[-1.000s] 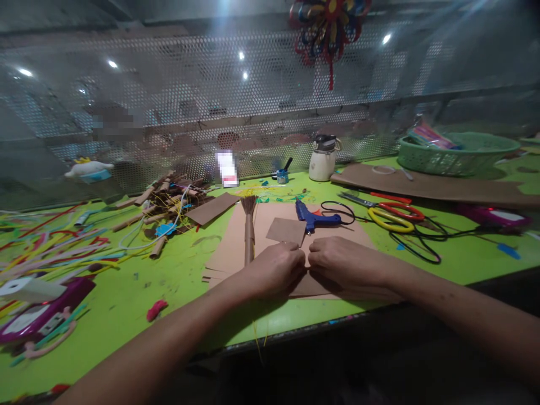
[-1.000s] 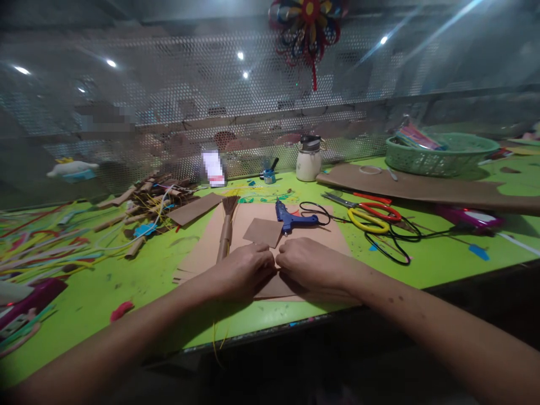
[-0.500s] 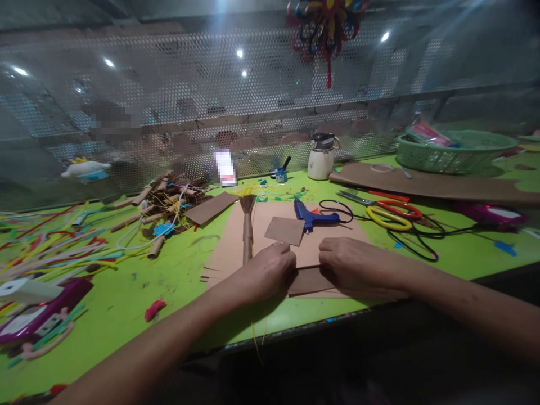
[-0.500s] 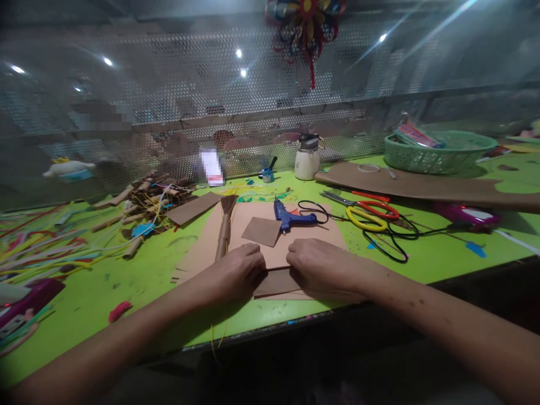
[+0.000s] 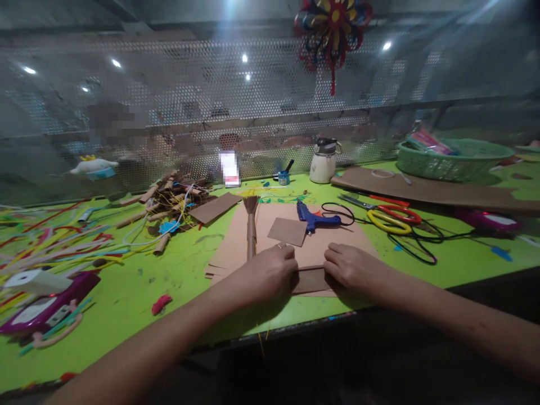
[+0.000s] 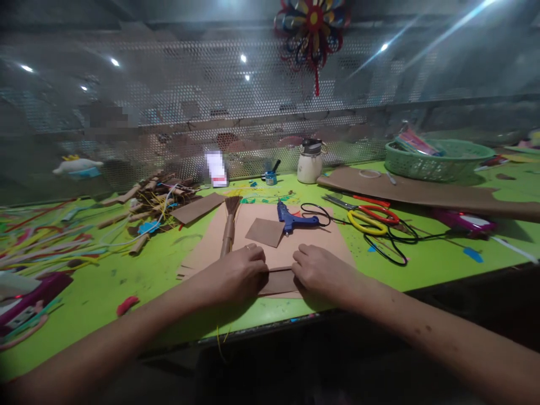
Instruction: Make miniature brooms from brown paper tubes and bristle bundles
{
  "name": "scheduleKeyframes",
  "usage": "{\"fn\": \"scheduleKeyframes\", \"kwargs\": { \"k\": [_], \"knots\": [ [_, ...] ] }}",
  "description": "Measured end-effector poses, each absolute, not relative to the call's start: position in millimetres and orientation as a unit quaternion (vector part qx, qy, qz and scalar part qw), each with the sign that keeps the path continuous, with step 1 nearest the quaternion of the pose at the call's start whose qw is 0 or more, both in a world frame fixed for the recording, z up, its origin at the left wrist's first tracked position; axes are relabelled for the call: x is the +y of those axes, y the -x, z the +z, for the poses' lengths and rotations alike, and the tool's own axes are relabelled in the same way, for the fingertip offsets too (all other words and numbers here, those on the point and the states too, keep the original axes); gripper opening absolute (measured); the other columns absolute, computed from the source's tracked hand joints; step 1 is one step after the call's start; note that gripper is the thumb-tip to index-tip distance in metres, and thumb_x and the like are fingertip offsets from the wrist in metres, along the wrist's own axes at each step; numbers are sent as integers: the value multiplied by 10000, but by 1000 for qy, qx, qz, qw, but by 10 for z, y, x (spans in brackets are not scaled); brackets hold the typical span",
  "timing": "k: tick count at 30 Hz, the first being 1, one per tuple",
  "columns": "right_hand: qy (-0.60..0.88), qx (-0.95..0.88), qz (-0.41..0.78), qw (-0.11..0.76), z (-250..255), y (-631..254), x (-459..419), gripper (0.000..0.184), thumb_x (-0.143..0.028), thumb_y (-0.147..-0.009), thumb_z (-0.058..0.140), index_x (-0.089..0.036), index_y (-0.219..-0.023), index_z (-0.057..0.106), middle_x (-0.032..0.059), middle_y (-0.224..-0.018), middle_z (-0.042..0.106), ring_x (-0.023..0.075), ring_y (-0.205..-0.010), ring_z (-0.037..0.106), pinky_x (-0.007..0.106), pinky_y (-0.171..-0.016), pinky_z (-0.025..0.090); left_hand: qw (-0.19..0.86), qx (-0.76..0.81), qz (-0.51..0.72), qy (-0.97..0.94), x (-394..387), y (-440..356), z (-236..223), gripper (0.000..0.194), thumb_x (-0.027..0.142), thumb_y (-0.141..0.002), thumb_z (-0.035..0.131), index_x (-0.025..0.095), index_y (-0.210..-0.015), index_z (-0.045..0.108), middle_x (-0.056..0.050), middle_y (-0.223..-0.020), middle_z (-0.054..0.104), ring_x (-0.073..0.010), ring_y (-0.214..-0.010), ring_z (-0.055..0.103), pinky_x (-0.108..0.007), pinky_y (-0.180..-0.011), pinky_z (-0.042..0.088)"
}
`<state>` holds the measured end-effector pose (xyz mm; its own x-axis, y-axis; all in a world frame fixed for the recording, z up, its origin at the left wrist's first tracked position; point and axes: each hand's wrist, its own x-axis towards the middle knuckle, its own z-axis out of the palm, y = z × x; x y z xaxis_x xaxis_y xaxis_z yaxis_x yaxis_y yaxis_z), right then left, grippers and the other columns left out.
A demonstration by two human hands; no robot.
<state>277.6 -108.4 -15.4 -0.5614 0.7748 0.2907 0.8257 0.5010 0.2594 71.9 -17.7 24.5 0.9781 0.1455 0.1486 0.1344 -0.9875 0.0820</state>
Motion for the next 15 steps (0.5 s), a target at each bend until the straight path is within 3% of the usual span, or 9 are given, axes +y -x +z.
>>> {"fn": "scheduleKeyframes", "kwargs": {
  "k": [5, 10, 15],
  "knots": [
    [460, -860, -197, 105, -157, -2780, -1157, 172, -69, -808, 454, -134, -702, 572, 67, -686, 501, 195, -688, 401, 322, -623, 315, 266, 211, 59, -939, 11, -870, 304, 360, 324, -883, 381, 120, -705, 618, -18, -626, 555, -118, -596, 458, -220, -555, 356],
    [471, -848, -208, 129, -109, -2756, -1164, 180, -62, -814, 445, -144, -690, 546, 64, -690, 478, 193, -681, 379, 321, -610, 311, 374, 218, 26, -901, -14, -902, 325, 433, 447, -827, 458, 119, -557, 540, 46, -512, 341, -81, -517, 301, -202, -462, 239],
    [494, -844, -156, 141, -8, -2697, -1175, 143, -99, -813, 475, -136, -706, 563, 72, -716, 499, 196, -699, 407, 319, -616, 350, 441, 276, 17, -854, -18, -858, 202, 308, 399, -757, 551, 110, -730, 654, 28, -598, 492, -95, -558, 388, -202, -501, 303]
  ]
}}
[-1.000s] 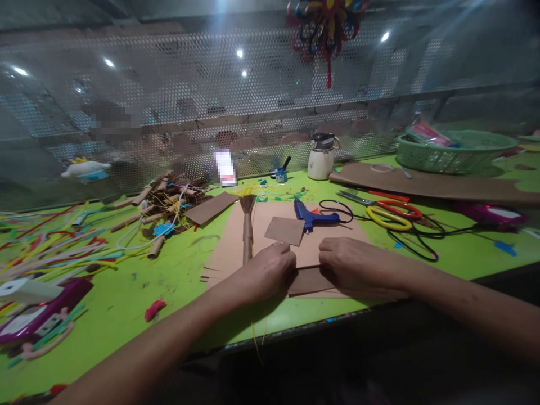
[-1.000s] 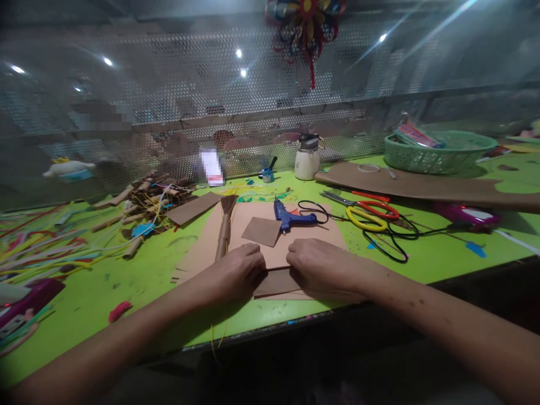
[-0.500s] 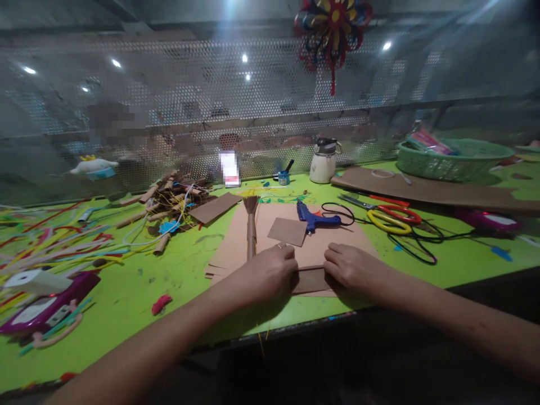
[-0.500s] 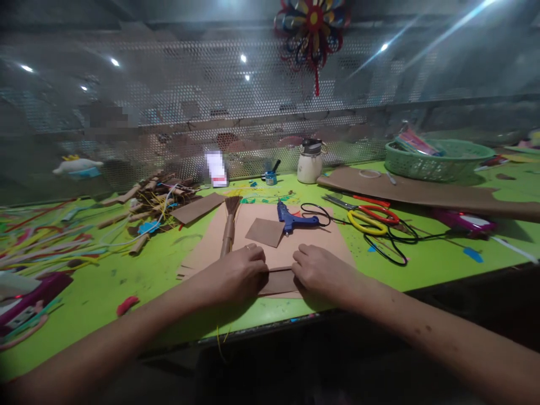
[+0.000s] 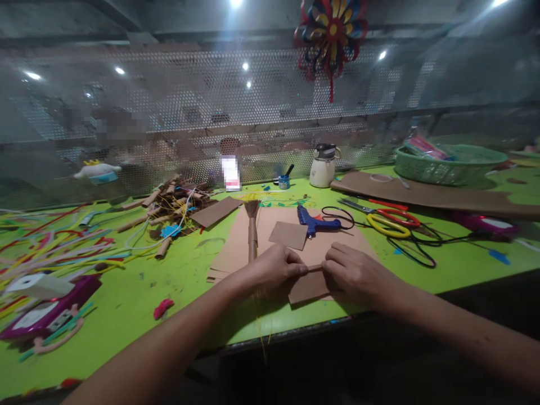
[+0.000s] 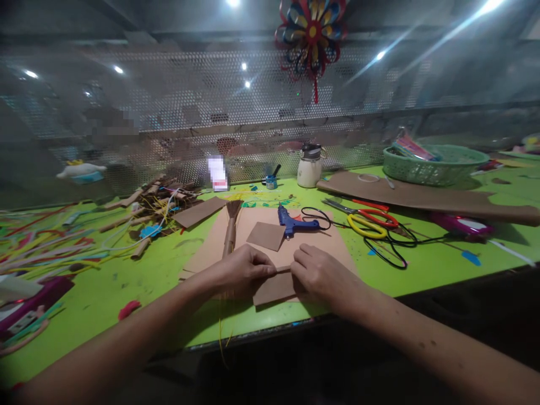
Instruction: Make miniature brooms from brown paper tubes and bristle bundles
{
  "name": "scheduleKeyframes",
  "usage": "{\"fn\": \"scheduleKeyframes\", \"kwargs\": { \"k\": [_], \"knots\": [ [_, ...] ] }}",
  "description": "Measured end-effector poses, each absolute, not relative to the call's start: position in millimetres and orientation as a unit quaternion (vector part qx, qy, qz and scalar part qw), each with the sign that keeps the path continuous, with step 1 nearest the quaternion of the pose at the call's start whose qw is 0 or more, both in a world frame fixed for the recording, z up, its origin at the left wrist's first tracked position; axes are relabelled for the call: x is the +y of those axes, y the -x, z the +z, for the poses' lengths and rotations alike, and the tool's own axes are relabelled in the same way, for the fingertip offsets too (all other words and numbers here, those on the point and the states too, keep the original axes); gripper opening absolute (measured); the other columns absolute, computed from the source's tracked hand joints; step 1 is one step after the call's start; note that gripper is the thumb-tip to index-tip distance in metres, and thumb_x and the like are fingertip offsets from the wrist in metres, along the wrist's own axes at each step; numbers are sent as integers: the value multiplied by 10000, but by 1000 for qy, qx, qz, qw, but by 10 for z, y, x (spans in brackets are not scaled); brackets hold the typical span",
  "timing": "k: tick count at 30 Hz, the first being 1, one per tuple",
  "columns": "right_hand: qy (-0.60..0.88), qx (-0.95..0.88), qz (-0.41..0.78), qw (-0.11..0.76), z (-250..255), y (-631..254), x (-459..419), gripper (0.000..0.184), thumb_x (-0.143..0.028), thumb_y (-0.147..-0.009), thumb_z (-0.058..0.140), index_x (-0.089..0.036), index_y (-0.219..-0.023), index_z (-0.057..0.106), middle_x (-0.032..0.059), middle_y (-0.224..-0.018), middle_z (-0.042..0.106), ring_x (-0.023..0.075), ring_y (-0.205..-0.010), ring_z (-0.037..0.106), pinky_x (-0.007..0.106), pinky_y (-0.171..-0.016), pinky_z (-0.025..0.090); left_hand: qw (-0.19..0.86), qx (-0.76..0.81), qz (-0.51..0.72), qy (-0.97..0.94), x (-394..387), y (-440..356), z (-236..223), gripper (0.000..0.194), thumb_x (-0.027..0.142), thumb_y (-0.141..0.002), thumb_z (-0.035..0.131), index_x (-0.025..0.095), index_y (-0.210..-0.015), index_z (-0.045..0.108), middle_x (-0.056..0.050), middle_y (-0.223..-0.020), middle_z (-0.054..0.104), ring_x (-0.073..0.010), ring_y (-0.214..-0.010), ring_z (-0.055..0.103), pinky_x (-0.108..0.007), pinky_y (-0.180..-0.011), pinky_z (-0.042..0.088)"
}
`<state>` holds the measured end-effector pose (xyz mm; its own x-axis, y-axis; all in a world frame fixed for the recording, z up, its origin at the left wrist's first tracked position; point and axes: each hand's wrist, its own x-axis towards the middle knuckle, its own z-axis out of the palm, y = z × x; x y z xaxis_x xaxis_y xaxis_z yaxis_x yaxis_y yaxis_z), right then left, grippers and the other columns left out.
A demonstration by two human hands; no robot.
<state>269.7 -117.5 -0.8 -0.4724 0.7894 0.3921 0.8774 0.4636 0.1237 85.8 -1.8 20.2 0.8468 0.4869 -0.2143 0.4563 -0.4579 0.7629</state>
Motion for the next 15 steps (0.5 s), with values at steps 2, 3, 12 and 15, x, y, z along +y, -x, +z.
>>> {"fn": "scheduleKeyframes", "kwargs": {
  "k": [2, 3, 12, 15],
  "knots": [
    [513, -835, -97, 172, 78, -2689, -1188, 123, -115, -823, 472, -129, -791, 590, 87, -773, 523, 203, -754, 447, 316, -648, 389, 442, 287, 18, -850, -22, -846, 185, 289, 372, -750, 557, 104, -761, 664, 17, -623, 526, -98, -563, 410, -207, -514, 319],
    [520, -830, -61, 189, 128, -2690, -1193, 125, -135, -828, 481, -124, -870, 598, 102, -833, 537, 208, -806, 467, 317, -683, 409, 438, 282, 19, -853, -29, -841, 186, 286, 363, -753, 553, 101, -765, 666, 11, -635, 540, -100, -567, 420, -209, -520, 325],
    [526, -801, 155, 241, 269, -2631, -1086, 198, -237, -851, 514, -150, -795, 683, 41, -733, 593, 132, -678, 545, 238, -626, 408, 362, 233, 65, -900, -154, -826, 229, 271, 323, -783, 506, 118, -820, 678, -28, -708, 654, -136, -644, 538, -212, -564, 376],
    [558, -751, 214, 280, 247, -2628, -1081, 140, -217, -789, 574, -147, -722, 675, 15, -670, 599, 127, -651, 554, 225, -605, 413, 302, 212, 83, -926, -177, -817, 227, 223, 283, -766, 520, 140, -804, 687, -25, -694, 663, -131, -622, 546, -211, -551, 366]
  ]
}}
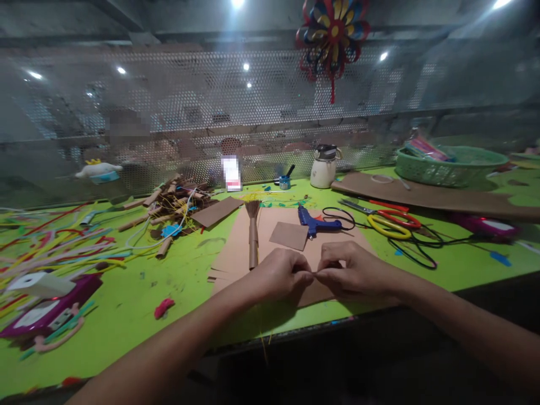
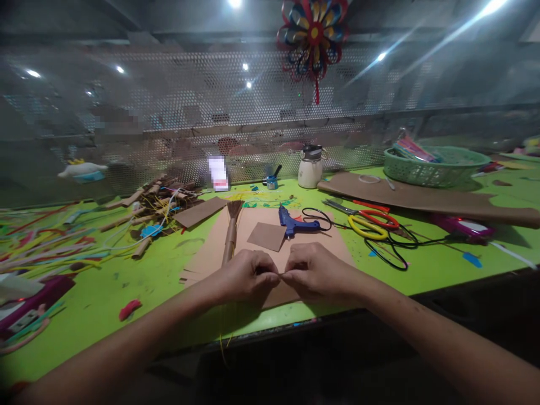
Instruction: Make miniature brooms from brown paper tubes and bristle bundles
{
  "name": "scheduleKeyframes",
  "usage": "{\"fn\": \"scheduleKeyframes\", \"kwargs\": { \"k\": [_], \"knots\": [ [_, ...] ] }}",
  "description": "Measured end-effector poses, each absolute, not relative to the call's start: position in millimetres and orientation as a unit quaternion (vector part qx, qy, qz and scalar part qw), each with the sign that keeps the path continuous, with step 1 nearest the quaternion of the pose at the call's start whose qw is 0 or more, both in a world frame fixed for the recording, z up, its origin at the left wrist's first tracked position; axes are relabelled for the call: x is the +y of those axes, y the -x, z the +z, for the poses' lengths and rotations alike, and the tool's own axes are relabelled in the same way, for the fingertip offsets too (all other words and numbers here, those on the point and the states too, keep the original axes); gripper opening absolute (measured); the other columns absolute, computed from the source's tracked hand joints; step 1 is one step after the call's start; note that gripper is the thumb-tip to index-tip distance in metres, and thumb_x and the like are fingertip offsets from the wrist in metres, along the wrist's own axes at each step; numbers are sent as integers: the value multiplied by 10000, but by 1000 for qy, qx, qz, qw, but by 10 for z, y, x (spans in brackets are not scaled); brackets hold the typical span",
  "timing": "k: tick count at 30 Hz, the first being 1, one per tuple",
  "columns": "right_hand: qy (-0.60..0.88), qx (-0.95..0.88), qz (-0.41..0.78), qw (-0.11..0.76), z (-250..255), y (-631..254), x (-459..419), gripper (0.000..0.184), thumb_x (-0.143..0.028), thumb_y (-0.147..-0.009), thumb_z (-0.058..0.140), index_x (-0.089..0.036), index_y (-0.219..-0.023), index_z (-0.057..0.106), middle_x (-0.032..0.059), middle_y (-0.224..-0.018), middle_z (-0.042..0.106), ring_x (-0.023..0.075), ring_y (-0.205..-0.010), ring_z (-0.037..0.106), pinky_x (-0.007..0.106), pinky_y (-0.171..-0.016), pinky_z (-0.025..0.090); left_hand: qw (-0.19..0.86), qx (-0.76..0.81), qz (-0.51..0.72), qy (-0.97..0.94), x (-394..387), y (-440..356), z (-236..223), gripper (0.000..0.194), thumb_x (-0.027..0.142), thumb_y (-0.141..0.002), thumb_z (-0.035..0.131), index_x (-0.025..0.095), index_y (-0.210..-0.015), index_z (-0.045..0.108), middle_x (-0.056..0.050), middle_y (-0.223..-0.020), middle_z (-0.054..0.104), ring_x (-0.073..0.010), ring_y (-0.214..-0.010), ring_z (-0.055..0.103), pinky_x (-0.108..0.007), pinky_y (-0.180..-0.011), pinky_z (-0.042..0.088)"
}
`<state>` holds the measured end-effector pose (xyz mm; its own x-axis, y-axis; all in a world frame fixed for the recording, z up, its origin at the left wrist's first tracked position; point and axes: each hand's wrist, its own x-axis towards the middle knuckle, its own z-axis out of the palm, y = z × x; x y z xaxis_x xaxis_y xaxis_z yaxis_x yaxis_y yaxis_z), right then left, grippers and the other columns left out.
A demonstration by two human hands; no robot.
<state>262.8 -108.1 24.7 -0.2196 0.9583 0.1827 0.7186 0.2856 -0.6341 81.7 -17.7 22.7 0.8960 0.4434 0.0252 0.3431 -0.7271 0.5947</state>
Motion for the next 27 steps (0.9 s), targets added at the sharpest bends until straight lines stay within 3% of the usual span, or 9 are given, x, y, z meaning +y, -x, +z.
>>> {"fn": "scheduleKeyframes", "kwargs": {
  "k": [4, 9, 18, 22, 27],
  "knots": [
    [597, -693, 281, 290, 230, -2646, -1087, 117, -232, -730, 618, -143, -668, 664, 8, -639, 614, 133, -624, 559, 221, -569, 419, 247, 199, 99, -943, -192, -814, 237, 187, 265, -752, 537, 163, -776, 691, -20, -698, 669, -125, -616, 548, -210, -548, 355],
    [584, -677, 328, 306, 206, -2682, -1084, 149, -266, -723, 633, -131, -668, 661, 7, -628, 595, 125, -588, 544, 216, -536, 416, 268, 222, 84, -934, -197, -803, 266, 174, 284, -735, 557, 153, -737, 671, -5, -647, 637, -112, -579, 523, -195, -498, 325],
    [531, -774, 231, 254, 292, -2775, -1087, 123, -183, -781, 580, -152, -771, 699, 17, -695, 604, 126, -667, 555, 219, -616, 415, 316, 225, 28, -921, -108, -774, 378, 155, 244, -749, 557, 133, -763, 664, 14, -633, 603, -105, -601, 514, -187, -529, 352],
    [496, -816, 124, 269, 461, -2870, -1037, 156, -130, -802, 548, -170, -776, 697, 23, -697, 607, 128, -663, 548, 230, -605, 400, 215, 166, 95, -958, -48, -820, 569, 122, 158, -767, 560, 131, -743, 677, -15, -693, 609, -113, -640, 517, -207, -573, 369],
    [426, -846, -80, 310, 430, -2941, -1026, 229, -72, -835, 469, -187, -851, 666, 43, -745, 570, 158, -749, 500, 270, -642, 371, -15, 80, 224, -971, -80, -808, 573, 220, 161, -868, 455, 145, -766, 649, -66, -786, 564, -165, -753, 488, -281, -661, 392]
  ]
}}
